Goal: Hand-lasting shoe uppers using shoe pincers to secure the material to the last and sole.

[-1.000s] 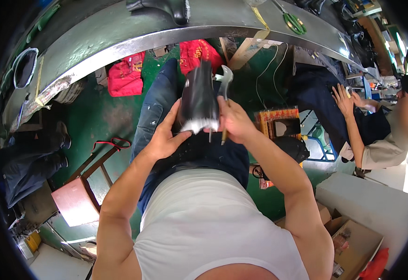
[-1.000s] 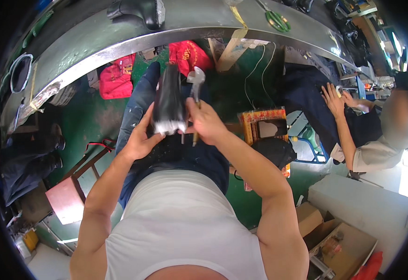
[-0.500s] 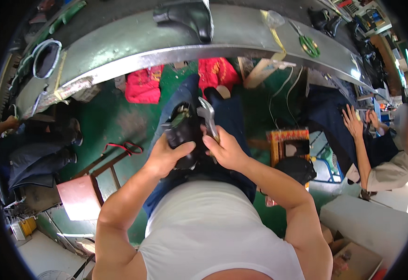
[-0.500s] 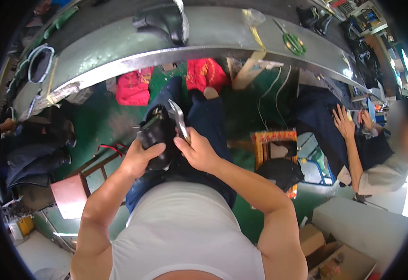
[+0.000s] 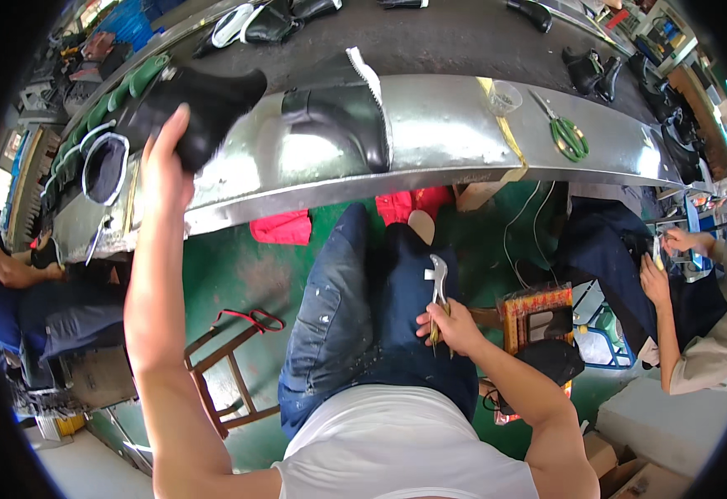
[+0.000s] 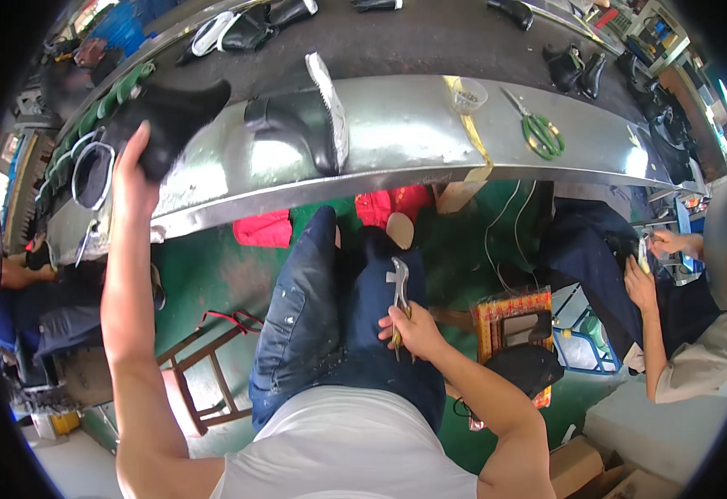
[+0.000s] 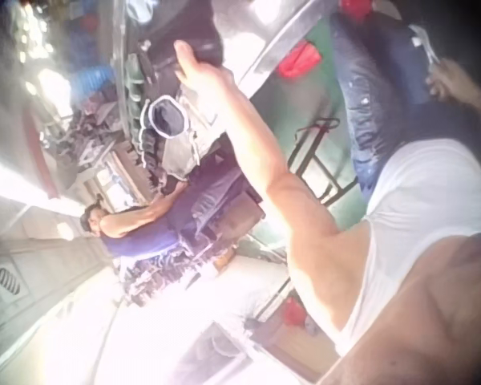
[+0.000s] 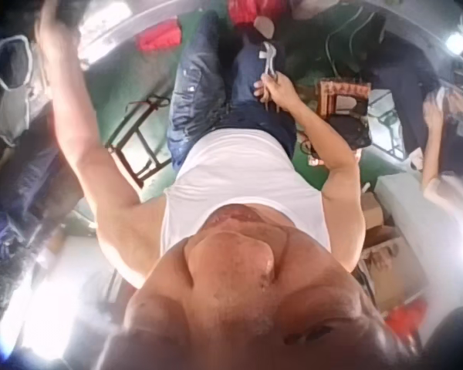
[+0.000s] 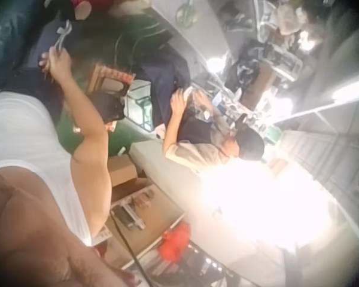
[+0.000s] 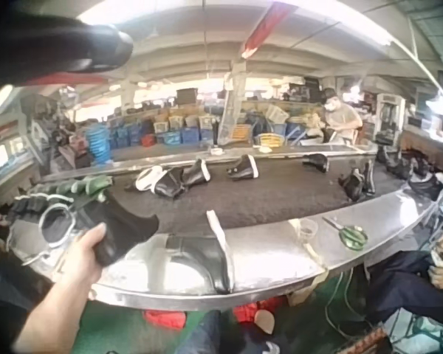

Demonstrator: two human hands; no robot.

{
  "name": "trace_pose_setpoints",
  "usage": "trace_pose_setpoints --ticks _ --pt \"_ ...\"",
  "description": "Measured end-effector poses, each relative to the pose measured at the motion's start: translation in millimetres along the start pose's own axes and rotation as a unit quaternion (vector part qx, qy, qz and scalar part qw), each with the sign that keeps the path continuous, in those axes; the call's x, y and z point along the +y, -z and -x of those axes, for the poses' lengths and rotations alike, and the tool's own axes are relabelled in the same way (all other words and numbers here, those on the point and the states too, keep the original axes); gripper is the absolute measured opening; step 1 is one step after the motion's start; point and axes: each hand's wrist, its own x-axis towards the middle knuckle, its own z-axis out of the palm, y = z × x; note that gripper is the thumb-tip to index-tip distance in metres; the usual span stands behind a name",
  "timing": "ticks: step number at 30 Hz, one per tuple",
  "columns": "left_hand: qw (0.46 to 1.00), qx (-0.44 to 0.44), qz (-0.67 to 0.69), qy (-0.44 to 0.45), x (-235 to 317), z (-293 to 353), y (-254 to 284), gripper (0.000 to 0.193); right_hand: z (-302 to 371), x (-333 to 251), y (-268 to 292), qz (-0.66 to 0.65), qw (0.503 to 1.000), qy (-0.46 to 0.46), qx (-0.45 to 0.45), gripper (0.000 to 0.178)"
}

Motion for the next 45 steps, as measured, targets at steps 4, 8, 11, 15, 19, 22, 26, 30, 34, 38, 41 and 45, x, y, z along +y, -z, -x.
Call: trace_pose_setpoints --ticks 4,8,11,15,19,22,26,30,34,38,41,45 --pt "0.994 -0.076 -0.077 0.022 -29 -127 -43 0.037 -7 -2 5 -0.038 0.999 -0.034 0.001 0.03" --pt "0.951 -0.094 -0.296 0.004 -86 -208 -38 0.05 -8 -6 9 -0.065 0.997 -0.042 -0.013 0.029" --pt "0.87 0.002 -0.491 0.043 -123 -218 -8 0.049 -11 -12 14 -0.068 0.997 -0.043 -0.011 0.029" --pt "0.769 0.073 -0.618 -0.148 -136 -205 11 0.061 -11 -14 15 -0.077 0.996 -0.045 -0.027 0.028" --pt "0.831 -0.104 -0.545 -0.035 -67 -133 -131 0.07 -10 -6 21 -0.081 0.996 -0.044 -0.012 0.03" --pt "0.801 -0.141 -0.574 0.095 -77 -130 -188 0.099 -10 -4 18 -0.076 0.996 -0.029 -0.027 0.032" --pt "0.728 -0.269 -0.607 0.17 -97 -128 -211 0.087 -6 6 16 -0.074 0.997 -0.01 -0.024 0.032" --pt "0.697 -0.346 -0.595 0.201 -99 -150 -192 0.082 1 22 17 -0.1 0.994 0.024 -0.021 0.032" --pt "0.873 -0.132 -0.443 0.156 -85 -109 -163 0.074 7 28 24 -0.118 0.992 0.049 -0.014 0.029" --pt "0.955 -0.235 -0.178 0.013 -47 -14 -132 0.072 14 28 25 -0.107 0.993 0.043 0.003 0.026" --pt "0.939 -0.29 -0.139 -0.121 -45 75 -118 0.08 26 24 25 -0.059 0.994 0.089 0.006 0.018" --pt "0.935 -0.324 -0.111 -0.091 -79 179 -103 0.083 59 11 23 -0.143 0.983 0.111 -0.008 0.031"
